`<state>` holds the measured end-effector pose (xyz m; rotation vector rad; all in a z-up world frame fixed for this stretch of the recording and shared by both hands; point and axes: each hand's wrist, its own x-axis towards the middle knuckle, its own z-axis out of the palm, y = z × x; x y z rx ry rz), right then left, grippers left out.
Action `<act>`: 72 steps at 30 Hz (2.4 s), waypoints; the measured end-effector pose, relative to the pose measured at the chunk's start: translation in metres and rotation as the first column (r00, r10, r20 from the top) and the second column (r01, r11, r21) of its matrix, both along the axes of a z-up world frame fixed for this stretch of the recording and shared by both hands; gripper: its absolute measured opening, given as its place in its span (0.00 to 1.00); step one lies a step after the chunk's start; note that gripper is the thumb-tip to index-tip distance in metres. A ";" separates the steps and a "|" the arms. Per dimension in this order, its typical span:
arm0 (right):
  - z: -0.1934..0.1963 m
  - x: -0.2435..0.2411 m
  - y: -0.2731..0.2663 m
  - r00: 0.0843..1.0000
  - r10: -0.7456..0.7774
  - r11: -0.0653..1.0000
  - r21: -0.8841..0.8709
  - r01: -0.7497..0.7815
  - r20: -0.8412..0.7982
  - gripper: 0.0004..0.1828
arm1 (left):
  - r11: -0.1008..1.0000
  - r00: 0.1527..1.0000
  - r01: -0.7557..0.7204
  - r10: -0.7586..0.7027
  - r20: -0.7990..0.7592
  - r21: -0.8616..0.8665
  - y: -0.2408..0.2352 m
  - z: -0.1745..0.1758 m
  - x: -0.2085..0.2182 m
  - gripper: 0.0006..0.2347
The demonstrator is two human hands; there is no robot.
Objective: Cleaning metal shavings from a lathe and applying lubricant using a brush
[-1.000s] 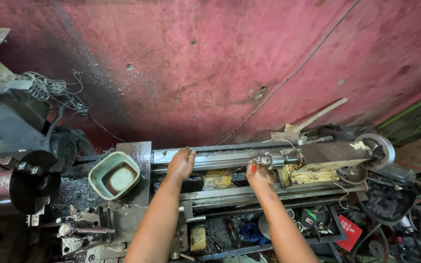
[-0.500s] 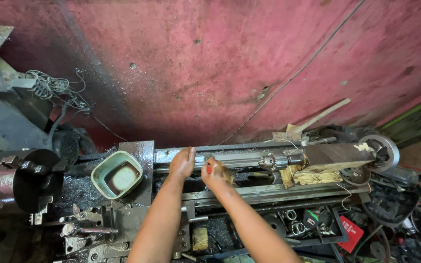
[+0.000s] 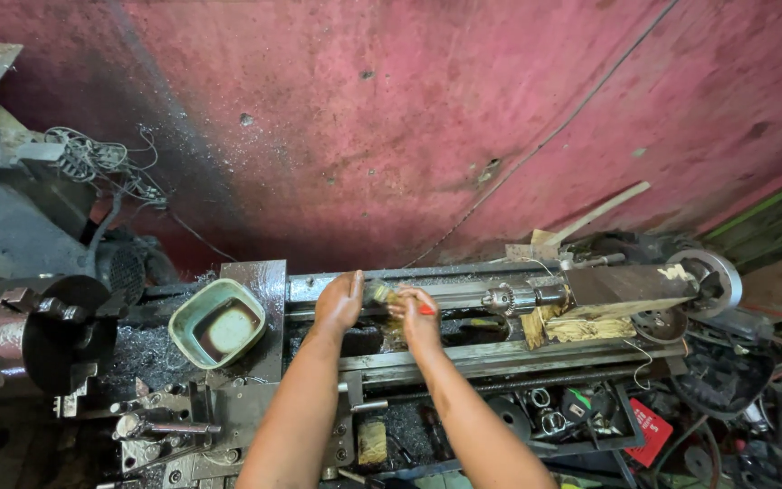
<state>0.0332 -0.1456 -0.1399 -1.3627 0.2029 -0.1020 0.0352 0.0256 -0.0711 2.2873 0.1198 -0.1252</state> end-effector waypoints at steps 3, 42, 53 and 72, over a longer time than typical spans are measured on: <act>0.020 0.003 -0.003 0.996 -0.065 0.997 0.029 0.066 -0.056 0.11 | 1.000 1.000 -0.006 0.006 -0.003 -0.004 -0.002 0.005 -0.001 0.28; -0.103 0.018 -0.183 0.682 0.279 -0.288 -0.619 0.731 0.676 0.12 | 0.859 0.826 0.506 -0.457 -0.329 0.076 -0.041 0.000 -0.009 0.23; -0.050 0.004 -0.156 0.909 -0.148 0.282 -0.865 0.415 0.389 0.25 | 0.784 0.906 0.390 -0.233 -0.353 0.484 -0.056 -0.019 -0.020 0.25; 0.064 0.014 0.051 0.937 0.256 0.375 -0.869 -0.322 -0.237 0.18 | 0.815 0.855 0.007 0.295 -0.426 0.579 -0.127 -0.073 -0.043 0.26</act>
